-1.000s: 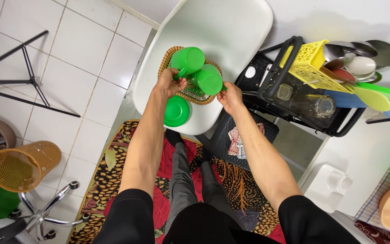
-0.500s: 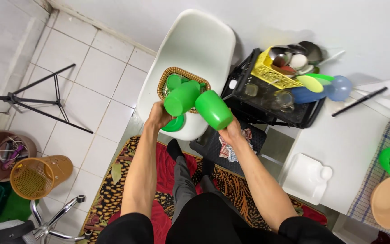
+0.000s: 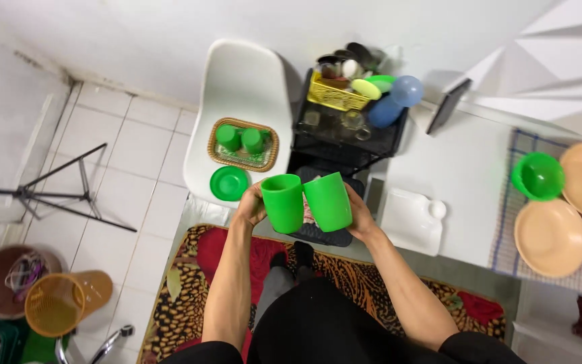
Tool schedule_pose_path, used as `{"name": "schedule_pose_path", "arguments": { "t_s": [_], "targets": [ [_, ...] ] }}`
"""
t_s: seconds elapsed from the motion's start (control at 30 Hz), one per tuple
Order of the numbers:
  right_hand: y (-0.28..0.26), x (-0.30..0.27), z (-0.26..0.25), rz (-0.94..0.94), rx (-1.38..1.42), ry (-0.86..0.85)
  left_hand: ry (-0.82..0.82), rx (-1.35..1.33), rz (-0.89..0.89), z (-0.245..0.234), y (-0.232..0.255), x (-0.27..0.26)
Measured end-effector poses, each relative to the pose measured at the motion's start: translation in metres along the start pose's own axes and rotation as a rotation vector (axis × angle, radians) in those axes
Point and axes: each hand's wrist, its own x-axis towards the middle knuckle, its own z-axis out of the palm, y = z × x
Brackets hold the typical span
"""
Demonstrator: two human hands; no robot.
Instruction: The person sets a dining table by placing beige plates, green bowls, green mugs, a blue cup, and clear glasses onto a white table. They also place a white tray and add spoons to the arrangement.
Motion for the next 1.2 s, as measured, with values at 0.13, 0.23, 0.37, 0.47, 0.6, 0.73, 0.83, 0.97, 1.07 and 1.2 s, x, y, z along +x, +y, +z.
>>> {"name": "schedule_pose_path", "arguments": {
  "t_s": [0.13, 0.23, 0.37, 0.47, 0.6, 0.73, 0.83, 0.97, 1.07, 1.2],
  "targets": [
    [-0.005, -0.047, -0.024, -0.145, -0.149, 0.142, -0.194, -0.114, -0.097, 0.04, -0.016, -0.005],
    [0.004, -0.074, -0.041, -0.228, -0.17, 0.264, -0.364, -0.133, -0.127, 0.071, -0.016, -0.013],
    [0.012, -0.119, -0.061, -0.227, -0.208, 0.419, -0.534, 0.005, -0.134, 0.09, -0.031, -0.014],
    [0.014, -0.158, -0.062, -0.238, -0.226, 0.525, -0.561, 0.193, -0.131, 0.106, -0.047, -0.02],
    [0.016, -0.209, -0.067, -0.319, -0.265, 0.678, -0.585, 0.358, -0.114, 0.131, -0.074, -0.027],
    [0.024, -0.256, -0.081, -0.474, -0.156, 0.722, -0.695, 0.293, -0.111, 0.148, -0.117, -0.025],
    [0.021, -0.291, -0.094, -0.601, -0.09, 0.713, -0.648, 0.354, -0.18, 0.169, -0.146, -0.023],
    [0.012, -0.339, -0.105, -0.58, -0.082, 0.837, -0.565, 0.55, -0.313, 0.198, -0.189, -0.027],
    [0.008, -0.369, -0.127, -0.606, -0.227, 0.868, -0.601, 0.629, -0.395, 0.219, -0.227, -0.019],
    [0.02, -0.41, -0.17, -0.453, -0.169, 0.942, -0.646, 0.663, -0.435, 0.246, -0.279, -0.022]
  ]
}}
